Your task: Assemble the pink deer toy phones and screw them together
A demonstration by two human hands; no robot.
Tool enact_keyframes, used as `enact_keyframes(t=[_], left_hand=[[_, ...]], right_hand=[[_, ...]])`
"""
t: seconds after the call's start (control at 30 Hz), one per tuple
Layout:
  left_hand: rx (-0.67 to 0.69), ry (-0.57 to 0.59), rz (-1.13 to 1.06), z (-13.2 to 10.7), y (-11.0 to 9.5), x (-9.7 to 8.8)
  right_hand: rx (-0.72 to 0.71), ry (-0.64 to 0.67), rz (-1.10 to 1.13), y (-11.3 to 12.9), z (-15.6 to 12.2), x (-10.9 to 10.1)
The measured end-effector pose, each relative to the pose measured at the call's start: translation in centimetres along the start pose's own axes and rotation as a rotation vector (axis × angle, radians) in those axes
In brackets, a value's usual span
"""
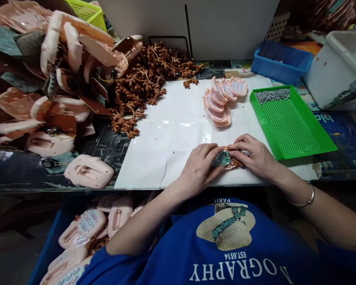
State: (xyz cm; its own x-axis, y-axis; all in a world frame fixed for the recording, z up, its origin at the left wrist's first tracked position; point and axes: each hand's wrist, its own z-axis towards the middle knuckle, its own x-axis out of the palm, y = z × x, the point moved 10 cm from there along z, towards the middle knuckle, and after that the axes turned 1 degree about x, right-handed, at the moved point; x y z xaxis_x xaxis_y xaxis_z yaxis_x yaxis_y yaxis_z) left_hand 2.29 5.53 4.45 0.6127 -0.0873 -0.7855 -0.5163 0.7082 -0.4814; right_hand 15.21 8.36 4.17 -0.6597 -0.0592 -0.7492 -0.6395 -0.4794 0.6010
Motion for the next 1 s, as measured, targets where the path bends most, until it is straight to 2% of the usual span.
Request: enact_keyframes(t=[0.2,0.27,0.33,0.4,0.43,0.5,0.6,0.67,0.77,0.83,0.9,1.0], left_hand=[[0.008,0.076,0.014,-0.2,0.3,1.2],[0.006,0.092,-0.019,-0.3,0.5,1.3],[-0.059,0.032,-0.099,-0.3,1.2,0.5],[-0.206,-0.079,-0.258,-0.4,2.5,-0.7],[-0.291,-0.125,-0.370,-0.4,3.2,-1.0],[-0.422,-0.183,-0.621,-0.2,4.0,-0.8],[-0.428,-0.239,-0.924,1.3,3.0,-0.1],[-0.409,-0.273,-1.013,2.5,2.4,0.2],[-0.431,-0.285,-1.017,4.1,2.4,0.7],[-0.434,-0.294,-0.999,4.9,2.6,0.4],[-0.425,-0.318,-0.988,5.3,3.1,-0.3],[-0.422,-0.356,-0.962,5.2,4.3,-1.5]], right_hand=[[0.042,-0.076,0.028,-0.6,-0.7,-0.4],[0.066,-0.148,0.049,-0.9,-0.9,-1.4],[0.105,-0.296,0.096,-1.2,-1.6,-3.0],[0.158,-0.415,0.213,-1.6,-2.3,-4.0],[0.185,-0.412,0.301,-1.7,-2.4,-3.7],[0.214,-0.276,0.496,-1.1,-1.7,-1.6],[0.173,-0.034,0.731,1.4,0.1,1.6],[0.143,-0.019,0.809,2.3,1.3,2.1],[0.135,-0.044,0.800,2.1,2.9,1.9],[0.130,-0.046,0.739,1.7,4.0,1.4],[0.136,-0.081,0.659,1.1,5.3,0.0],[0.191,-0.271,0.428,-0.4,8.4,-4.5]])
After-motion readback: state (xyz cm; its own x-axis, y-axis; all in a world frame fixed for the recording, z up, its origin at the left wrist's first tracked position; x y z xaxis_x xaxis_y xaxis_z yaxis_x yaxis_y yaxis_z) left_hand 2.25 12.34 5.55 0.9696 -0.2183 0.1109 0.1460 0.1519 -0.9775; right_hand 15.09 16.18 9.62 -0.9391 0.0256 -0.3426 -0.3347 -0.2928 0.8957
